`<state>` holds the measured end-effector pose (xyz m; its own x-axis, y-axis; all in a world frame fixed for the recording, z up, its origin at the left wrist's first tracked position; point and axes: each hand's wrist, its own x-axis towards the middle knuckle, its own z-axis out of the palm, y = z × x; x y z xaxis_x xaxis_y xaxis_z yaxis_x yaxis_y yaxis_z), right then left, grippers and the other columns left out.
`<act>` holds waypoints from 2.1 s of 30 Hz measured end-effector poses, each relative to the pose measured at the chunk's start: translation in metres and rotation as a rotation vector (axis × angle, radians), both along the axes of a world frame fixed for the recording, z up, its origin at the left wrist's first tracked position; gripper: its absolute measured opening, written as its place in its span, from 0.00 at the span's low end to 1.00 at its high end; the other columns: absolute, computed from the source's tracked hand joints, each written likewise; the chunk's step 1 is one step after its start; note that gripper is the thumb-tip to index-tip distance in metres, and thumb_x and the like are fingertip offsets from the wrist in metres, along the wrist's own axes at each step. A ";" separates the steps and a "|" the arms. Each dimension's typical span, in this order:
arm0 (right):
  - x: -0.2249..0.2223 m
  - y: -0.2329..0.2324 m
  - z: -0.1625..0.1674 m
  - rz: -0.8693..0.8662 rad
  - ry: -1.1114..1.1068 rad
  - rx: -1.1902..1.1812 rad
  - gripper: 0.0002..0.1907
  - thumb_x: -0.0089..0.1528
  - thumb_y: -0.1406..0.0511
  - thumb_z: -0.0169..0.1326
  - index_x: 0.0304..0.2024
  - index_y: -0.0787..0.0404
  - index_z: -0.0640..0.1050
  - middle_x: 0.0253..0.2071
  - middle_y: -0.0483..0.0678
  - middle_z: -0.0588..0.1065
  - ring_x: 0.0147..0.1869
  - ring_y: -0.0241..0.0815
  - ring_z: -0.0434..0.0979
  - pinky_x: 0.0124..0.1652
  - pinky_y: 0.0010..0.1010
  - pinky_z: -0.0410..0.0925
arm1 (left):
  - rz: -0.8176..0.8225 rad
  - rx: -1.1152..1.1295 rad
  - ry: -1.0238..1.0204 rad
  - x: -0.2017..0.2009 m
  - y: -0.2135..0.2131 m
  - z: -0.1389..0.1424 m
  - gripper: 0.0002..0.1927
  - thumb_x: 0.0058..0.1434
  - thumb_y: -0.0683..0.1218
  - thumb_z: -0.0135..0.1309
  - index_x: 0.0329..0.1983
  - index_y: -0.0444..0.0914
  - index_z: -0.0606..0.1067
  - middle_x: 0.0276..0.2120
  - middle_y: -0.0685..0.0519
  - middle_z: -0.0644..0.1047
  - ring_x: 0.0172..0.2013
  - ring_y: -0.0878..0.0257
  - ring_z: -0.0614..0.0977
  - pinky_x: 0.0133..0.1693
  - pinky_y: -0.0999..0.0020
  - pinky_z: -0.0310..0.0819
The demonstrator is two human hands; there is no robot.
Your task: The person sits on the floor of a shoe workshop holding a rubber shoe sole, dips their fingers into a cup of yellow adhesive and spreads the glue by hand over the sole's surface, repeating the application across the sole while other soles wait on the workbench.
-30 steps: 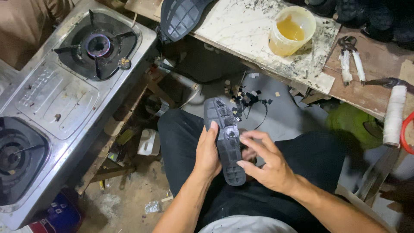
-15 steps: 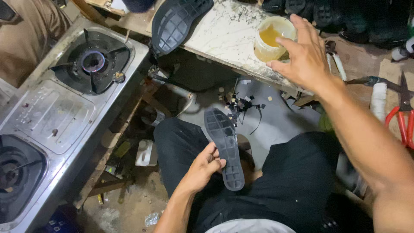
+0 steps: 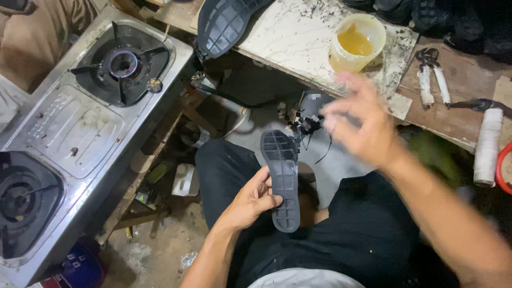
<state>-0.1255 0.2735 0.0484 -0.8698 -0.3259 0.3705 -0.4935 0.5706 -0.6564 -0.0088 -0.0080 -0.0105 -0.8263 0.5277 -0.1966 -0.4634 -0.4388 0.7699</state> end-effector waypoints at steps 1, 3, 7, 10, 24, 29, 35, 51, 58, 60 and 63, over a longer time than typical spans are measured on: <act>0.021 -0.010 -0.003 0.105 -0.070 -0.026 0.15 0.57 0.66 0.58 0.47 0.59 0.82 0.75 0.63 0.59 0.82 0.61 0.54 0.73 0.49 0.55 | -0.016 0.018 0.007 -0.002 0.001 0.000 0.37 0.58 0.31 0.49 0.73 0.36 0.60 0.56 0.53 0.75 0.54 0.66 0.77 0.54 0.71 0.70; 0.060 -0.030 -0.011 0.239 -0.125 -0.027 0.23 0.53 0.69 0.58 0.53 0.60 0.81 0.75 0.67 0.51 0.81 0.67 0.46 0.70 0.53 0.51 | -0.049 0.053 0.012 -0.006 0.002 0.001 0.38 0.59 0.32 0.49 0.74 0.37 0.60 0.56 0.53 0.75 0.52 0.68 0.77 0.52 0.73 0.71; 0.107 -0.039 -0.024 0.390 -0.001 0.044 0.24 0.51 0.73 0.57 0.47 0.46 0.85 0.75 0.61 0.55 0.81 0.68 0.45 0.72 0.53 0.51 | -0.025 0.037 -0.005 -0.010 -0.001 0.000 0.38 0.59 0.33 0.50 0.74 0.37 0.60 0.54 0.54 0.76 0.45 0.71 0.77 0.40 0.77 0.69; 0.104 -0.027 -0.028 0.344 0.156 -0.019 0.20 0.57 0.72 0.60 0.47 0.42 0.82 0.77 0.53 0.56 0.84 0.63 0.48 0.77 0.51 0.51 | -0.015 -0.022 -0.032 -0.012 0.001 0.000 0.36 0.59 0.34 0.51 0.73 0.38 0.60 0.52 0.54 0.78 0.39 0.71 0.78 0.36 0.77 0.70; 0.101 -0.023 -0.033 0.237 0.201 0.003 0.26 0.50 0.76 0.60 0.49 0.49 0.83 0.71 0.58 0.61 0.77 0.64 0.57 0.71 0.53 0.57 | 0.130 -0.026 -0.081 -0.022 0.011 0.005 0.33 0.60 0.34 0.49 0.70 0.40 0.61 0.45 0.54 0.80 0.33 0.71 0.80 0.29 0.77 0.70; 0.110 -0.039 -0.036 0.128 0.302 0.089 0.26 0.54 0.76 0.59 0.53 0.52 0.82 0.69 0.55 0.64 0.76 0.63 0.62 0.69 0.53 0.62 | 0.278 0.017 -0.011 -0.025 0.019 0.007 0.28 0.64 0.34 0.49 0.68 0.38 0.63 0.46 0.53 0.80 0.31 0.72 0.76 0.29 0.79 0.68; 0.133 -0.050 -0.029 0.082 0.375 0.315 0.27 0.54 0.76 0.58 0.53 0.49 0.81 0.66 0.52 0.66 0.70 0.61 0.67 0.65 0.60 0.60 | 0.439 -0.075 0.036 -0.022 0.032 0.006 0.26 0.64 0.34 0.47 0.65 0.36 0.61 0.51 0.51 0.77 0.41 0.69 0.78 0.36 0.76 0.73; 0.064 0.002 0.013 0.143 -0.560 -0.814 0.45 0.57 0.80 0.53 0.75 0.61 0.55 0.63 0.56 0.65 0.60 0.43 0.73 0.54 0.34 0.73 | -0.014 0.575 -0.133 0.009 -0.020 -0.018 0.37 0.66 0.58 0.52 0.71 0.33 0.59 0.50 0.36 0.79 0.53 0.47 0.81 0.58 0.53 0.73; 0.044 -0.036 0.051 0.207 -0.363 0.023 0.38 0.55 0.71 0.57 0.70 0.57 0.68 0.59 0.50 0.72 0.55 0.46 0.75 0.50 0.35 0.73 | -0.190 -0.201 0.140 0.005 0.028 0.010 0.33 0.59 0.37 0.58 0.69 0.33 0.63 0.50 0.49 0.78 0.49 0.65 0.79 0.54 0.66 0.74; 0.023 -0.038 0.050 0.229 -0.466 0.113 0.37 0.53 0.63 0.60 0.67 0.53 0.71 0.65 0.49 0.68 0.53 0.46 0.76 0.46 0.36 0.75 | -0.039 -0.270 0.195 0.005 0.036 0.016 0.28 0.61 0.33 0.55 0.66 0.32 0.66 0.48 0.50 0.79 0.48 0.66 0.79 0.53 0.69 0.74; -0.030 -0.020 0.043 0.217 -0.114 0.217 0.29 0.57 0.53 0.63 0.58 0.59 0.79 0.69 0.55 0.68 0.70 0.54 0.70 0.64 0.45 0.66 | 0.107 -0.325 0.076 0.002 0.025 0.020 0.27 0.59 0.33 0.54 0.63 0.32 0.67 0.45 0.51 0.79 0.46 0.65 0.80 0.52 0.68 0.75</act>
